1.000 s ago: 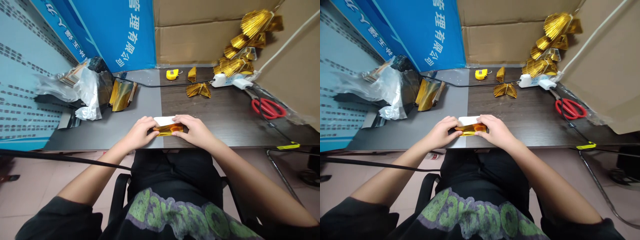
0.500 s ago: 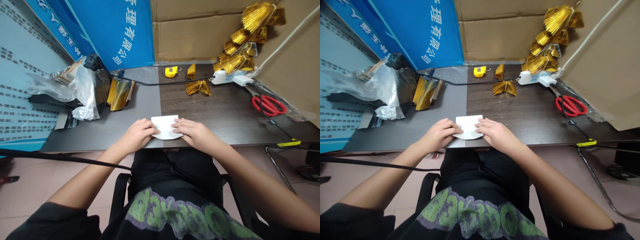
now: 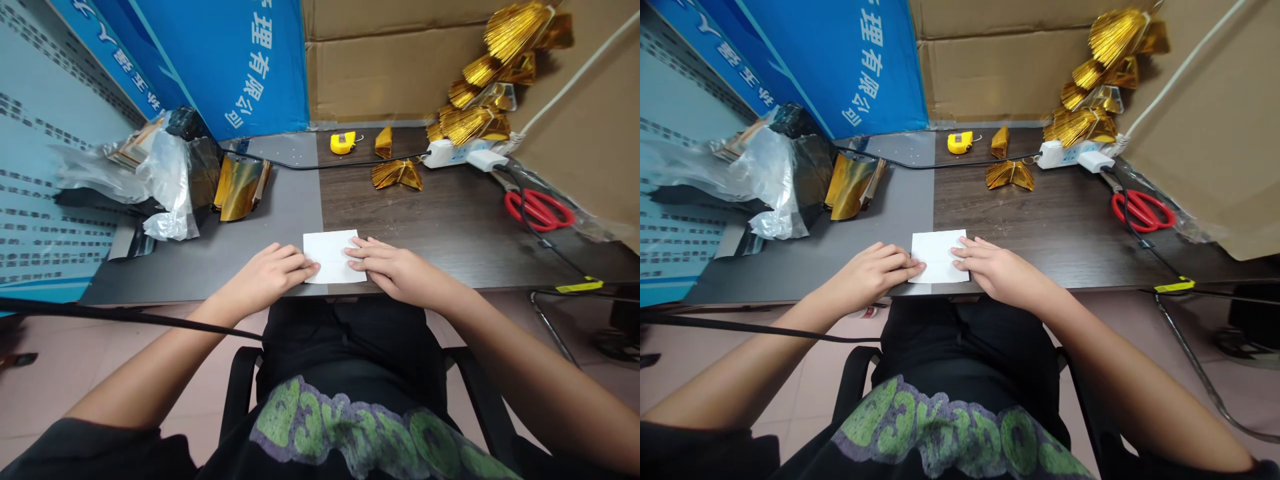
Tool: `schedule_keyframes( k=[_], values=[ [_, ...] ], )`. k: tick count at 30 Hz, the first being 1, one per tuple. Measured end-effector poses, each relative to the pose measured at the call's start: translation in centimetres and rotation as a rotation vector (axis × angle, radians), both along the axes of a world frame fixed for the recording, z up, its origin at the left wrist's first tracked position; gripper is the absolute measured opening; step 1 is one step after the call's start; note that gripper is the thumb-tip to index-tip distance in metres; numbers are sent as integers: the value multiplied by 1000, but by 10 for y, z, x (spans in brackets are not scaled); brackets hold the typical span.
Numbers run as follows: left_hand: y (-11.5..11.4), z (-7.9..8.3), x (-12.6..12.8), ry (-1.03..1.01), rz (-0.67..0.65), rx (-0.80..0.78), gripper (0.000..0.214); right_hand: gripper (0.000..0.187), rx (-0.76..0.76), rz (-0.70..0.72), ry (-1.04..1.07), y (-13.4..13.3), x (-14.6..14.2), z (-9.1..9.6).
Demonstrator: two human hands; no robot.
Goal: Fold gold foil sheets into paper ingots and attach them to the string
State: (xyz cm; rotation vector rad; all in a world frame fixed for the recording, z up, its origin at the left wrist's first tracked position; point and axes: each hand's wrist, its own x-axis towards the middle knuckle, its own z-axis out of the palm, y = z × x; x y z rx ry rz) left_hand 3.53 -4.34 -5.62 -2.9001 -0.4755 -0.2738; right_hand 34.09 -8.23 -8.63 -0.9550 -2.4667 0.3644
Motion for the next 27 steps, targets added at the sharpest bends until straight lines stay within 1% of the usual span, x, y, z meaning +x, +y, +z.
schedule_keyframes(
  k=[4,8,9,11,13,14,16,17,19,21,24,27],
  values=[
    [-1,4,0,31,-25,21,30,40,-29,11,7,0,2,1],
    [-4,8,0,82,-10,-8,32,48,-56,30,5,3,9,4],
    [-5,9,-1,93,-3,-14,33,48,-66,41,5,4,10,7],
    [-7,10,-1,106,7,-20,34,41,-83,44,7,5,7,14],
    [-8,11,0,114,13,-24,34,29,-76,-6,-5,1,-6,22],
    [-9,11,1,118,14,-24,35,28,-53,-73,-38,-3,-17,26],
    [-9,12,2,132,16,-18,34,34,39,-171,-107,-14,-44,28],
    [-9,12,3,143,18,-13,33,37,83,-206,-123,-21,-58,26],
    [-10,11,3,156,31,-6,31,51,107,-232,-149,-33,-80,18],
    [-13,8,2,144,61,-12,32,60,106,-271,-181,-43,-92,8],
    [-20,2,-2,83,121,-27,39,63,93,-295,-204,-49,-90,-3],
    [-27,-2,-4,7,176,-20,40,60,70,-311,-189,-49,-81,-6]
  ],
)
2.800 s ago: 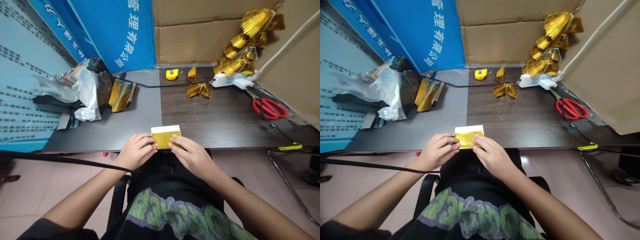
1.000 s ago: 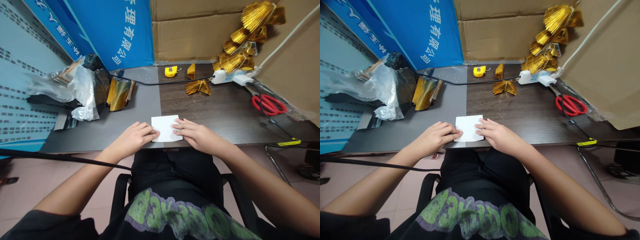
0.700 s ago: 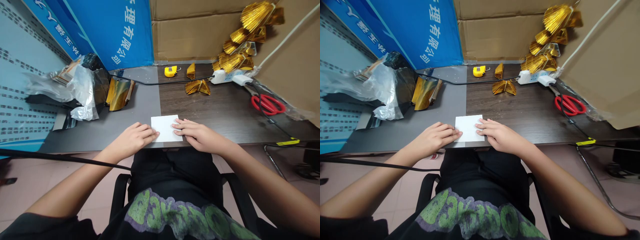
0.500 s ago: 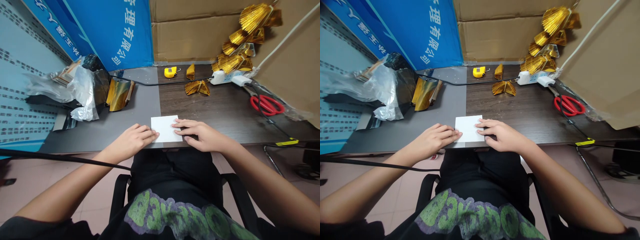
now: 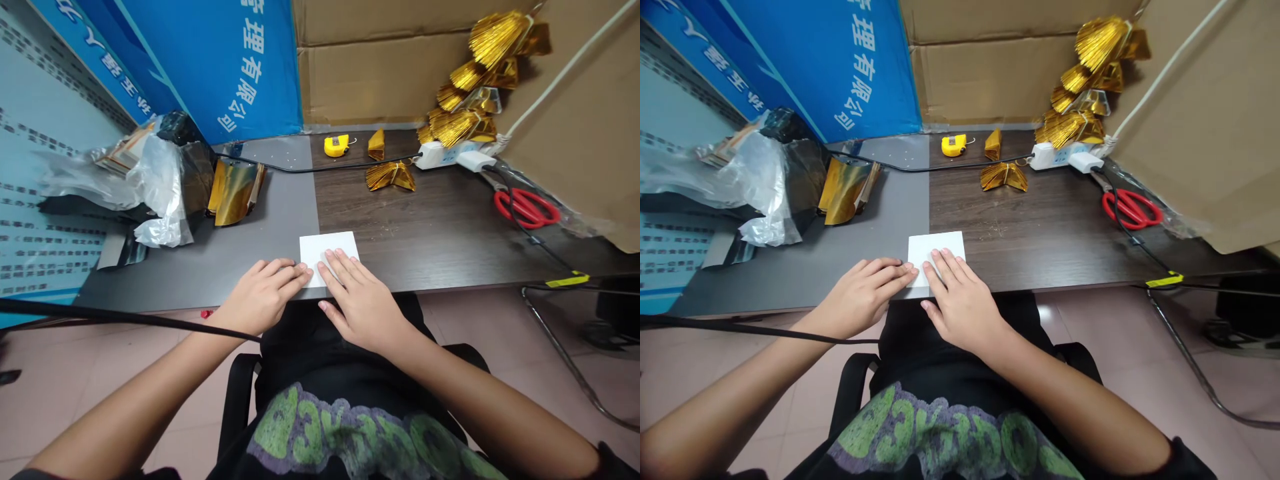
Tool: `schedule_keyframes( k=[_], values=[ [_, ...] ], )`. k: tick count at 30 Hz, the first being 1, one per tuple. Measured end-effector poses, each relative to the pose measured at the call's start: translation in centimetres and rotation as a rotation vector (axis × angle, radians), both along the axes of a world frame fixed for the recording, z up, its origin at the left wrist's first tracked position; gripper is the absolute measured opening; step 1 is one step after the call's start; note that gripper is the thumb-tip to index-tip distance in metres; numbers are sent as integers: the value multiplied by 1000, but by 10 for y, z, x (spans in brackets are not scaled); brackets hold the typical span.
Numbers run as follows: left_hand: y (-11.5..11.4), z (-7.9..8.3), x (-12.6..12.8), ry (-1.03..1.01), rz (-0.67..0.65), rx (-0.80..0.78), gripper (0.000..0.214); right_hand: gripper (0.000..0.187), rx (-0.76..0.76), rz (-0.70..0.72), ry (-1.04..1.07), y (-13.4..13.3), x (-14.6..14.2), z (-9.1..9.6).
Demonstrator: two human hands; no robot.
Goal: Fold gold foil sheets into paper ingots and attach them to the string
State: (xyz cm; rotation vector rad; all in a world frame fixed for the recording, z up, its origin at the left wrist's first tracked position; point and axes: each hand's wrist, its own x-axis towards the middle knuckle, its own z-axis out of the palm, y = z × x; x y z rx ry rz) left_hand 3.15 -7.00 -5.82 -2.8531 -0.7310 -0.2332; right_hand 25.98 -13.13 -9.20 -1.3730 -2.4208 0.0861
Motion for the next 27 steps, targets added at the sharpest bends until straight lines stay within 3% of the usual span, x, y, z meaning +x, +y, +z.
schedule_keyframes(
  k=[5,10,15,21,27],
  values=[
    [-12,-4,15,-138,54,24,35,65,-17,3,34,1,4,1],
    [-29,-24,28,-159,150,16,53,66,-6,23,3,1,7,-2],
    [-37,-37,15,-189,235,55,52,65,-23,47,-25,3,13,0],
    [-39,-40,2,-282,255,82,43,64,-7,39,-49,2,25,0],
    [-40,-43,4,-303,254,88,46,62,26,81,-43,1,42,-3]
  ],
)
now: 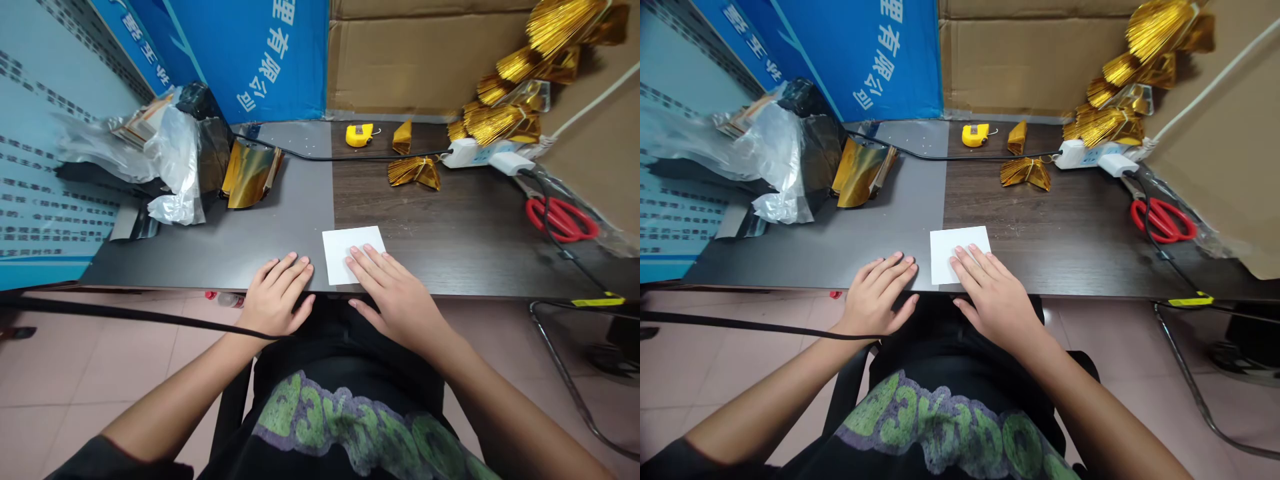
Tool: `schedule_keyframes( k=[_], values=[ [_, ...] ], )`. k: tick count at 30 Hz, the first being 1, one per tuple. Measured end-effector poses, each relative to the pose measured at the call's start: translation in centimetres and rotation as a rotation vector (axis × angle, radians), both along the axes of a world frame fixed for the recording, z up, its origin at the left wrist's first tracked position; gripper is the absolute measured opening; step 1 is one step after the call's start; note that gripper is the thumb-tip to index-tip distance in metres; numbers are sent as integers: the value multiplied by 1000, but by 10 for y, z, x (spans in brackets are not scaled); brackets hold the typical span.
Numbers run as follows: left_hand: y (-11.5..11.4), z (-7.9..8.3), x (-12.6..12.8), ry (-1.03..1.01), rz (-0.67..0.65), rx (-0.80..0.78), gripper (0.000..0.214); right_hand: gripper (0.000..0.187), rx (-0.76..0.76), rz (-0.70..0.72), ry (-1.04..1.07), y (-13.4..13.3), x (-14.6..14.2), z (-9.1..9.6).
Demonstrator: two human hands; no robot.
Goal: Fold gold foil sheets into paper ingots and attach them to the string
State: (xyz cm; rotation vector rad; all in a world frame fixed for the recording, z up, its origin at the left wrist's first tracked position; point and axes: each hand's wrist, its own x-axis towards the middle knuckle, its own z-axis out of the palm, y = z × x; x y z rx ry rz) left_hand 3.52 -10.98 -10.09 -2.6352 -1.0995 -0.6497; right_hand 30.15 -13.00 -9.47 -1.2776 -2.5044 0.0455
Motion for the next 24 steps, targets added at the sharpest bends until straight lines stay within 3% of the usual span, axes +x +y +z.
schedule_keyframes(
  k=[7,17,24],
  values=[
    [2,11,18,51,51,-141,54,52,51,10,29,2,1,-2],
    [10,20,23,109,-2,-226,52,37,116,26,-1,1,0,4],
    [14,21,22,114,-26,-235,51,39,91,160,40,6,-2,5]
  ],
)
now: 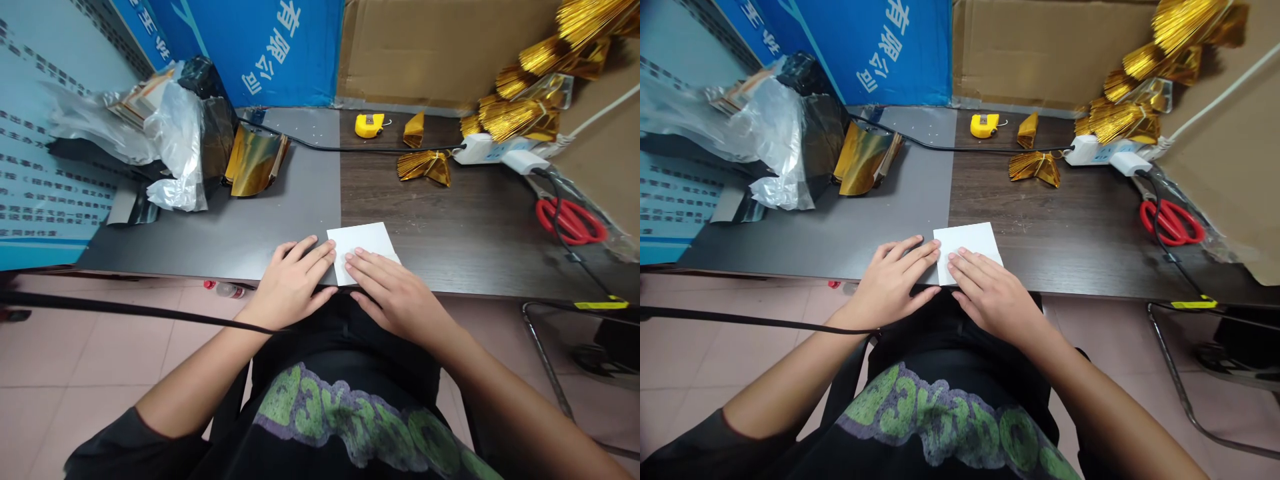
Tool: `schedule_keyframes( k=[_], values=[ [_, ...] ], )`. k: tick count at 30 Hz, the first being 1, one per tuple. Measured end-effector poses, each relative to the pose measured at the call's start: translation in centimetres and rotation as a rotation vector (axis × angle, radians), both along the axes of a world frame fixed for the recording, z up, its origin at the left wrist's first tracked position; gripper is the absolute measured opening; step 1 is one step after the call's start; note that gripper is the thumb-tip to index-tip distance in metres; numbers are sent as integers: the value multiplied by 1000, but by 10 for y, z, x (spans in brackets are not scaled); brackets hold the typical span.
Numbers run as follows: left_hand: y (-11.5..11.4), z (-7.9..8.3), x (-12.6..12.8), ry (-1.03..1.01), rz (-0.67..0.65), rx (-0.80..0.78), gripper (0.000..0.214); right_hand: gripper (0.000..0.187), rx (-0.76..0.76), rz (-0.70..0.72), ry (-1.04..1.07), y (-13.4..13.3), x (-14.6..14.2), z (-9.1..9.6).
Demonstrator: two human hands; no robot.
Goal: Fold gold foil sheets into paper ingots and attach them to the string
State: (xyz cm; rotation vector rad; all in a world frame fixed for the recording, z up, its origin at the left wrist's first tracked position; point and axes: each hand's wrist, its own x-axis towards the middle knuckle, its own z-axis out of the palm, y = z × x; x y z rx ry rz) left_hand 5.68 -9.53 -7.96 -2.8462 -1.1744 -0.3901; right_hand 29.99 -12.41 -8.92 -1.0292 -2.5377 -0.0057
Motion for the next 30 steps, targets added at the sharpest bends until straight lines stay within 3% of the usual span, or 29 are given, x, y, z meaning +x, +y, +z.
schedule_keyframes(
  k=[15,26,30],
  values=[
    [1,0,0,8,5,31,50,48,-162,150,-60,15,19,8],
    [-2,-5,3,-2,28,83,55,49,-174,149,-92,15,22,8],
    [-4,-9,2,-67,-35,162,48,54,-218,151,-97,16,22,11]
  ],
)
